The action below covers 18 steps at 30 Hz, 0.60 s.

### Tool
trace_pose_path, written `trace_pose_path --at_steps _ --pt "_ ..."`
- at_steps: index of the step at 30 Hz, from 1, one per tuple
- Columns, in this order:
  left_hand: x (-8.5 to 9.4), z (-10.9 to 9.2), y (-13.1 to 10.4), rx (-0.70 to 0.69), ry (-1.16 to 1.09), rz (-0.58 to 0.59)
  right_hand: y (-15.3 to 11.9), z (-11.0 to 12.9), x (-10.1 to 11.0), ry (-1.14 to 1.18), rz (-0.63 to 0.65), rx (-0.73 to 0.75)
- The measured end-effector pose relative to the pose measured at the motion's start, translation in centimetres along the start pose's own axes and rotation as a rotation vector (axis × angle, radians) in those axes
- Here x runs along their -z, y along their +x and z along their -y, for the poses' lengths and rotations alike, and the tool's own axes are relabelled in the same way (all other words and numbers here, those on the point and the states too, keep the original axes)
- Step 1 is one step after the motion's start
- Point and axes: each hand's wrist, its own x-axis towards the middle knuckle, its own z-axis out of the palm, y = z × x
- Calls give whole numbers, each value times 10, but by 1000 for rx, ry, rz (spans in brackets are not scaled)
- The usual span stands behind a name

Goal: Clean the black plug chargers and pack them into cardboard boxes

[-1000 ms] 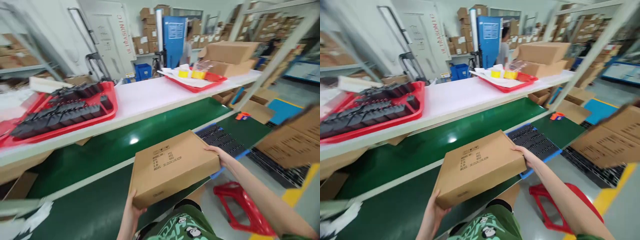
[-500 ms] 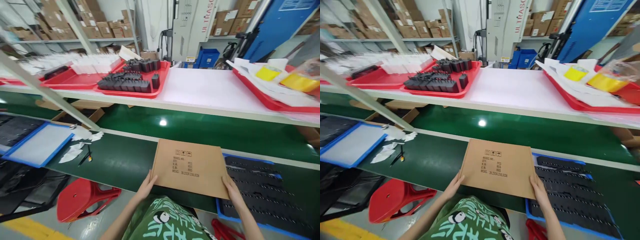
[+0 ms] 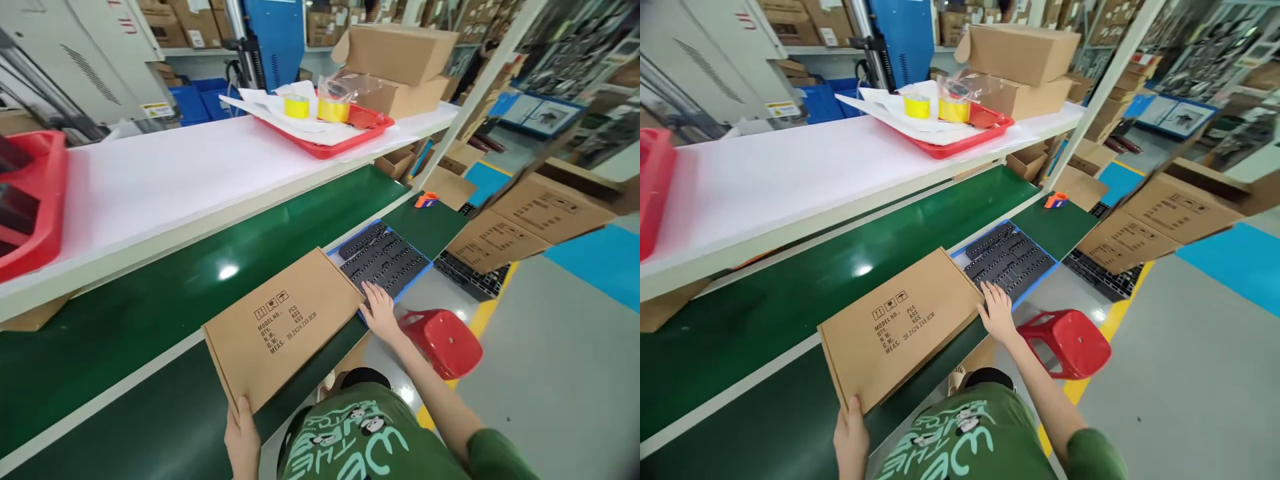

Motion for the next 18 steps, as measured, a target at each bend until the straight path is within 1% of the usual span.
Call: trace_pose_path --at_steps 1,3,5,6,7,8,10,11,12,13,15,17,18 --pt "-2 -1 1 11 13 -17 -28 -12 -1 -27 -7 -32" --pt "-6 -4 1 12 9 -31 -85 -43 -7 -89 5 -143" --pt "-11 -5 0 -48 -36 -44 -129 -75 -13 -151 54 -249" --pt "-13 -3 -3 -83 -67 -68 -144 -89 -15 -177 85 -280" --pt "-16 1 -7 -114 -100 -107 -152 -102 -16 -197 116 -291" --pt "-17 6 -14 -135 -131 -157 -155 -112 -16 -209 140 -280" --pt "-21 21 -36 -149 -180 -249 -144 -125 -14 -210 163 -213" --pt "-24 29 -50 -145 -196 -267 -132 -128 -13 -197 158 -167" --pt "-28 37 -67 -138 -208 -261 -119 -129 -11 -176 143 -120" --pt "-32 44 -84 -128 -215 -230 -104 -131 -7 -145 119 -75" --pt "-45 52 -115 -104 -218 -114 -72 -138 7 -62 48 -8" --pt "-67 50 -136 -78 -207 32 -34 -155 33 35 -57 12" --pt "-83 44 -141 -66 -199 98 -12 -167 50 82 -118 -1"
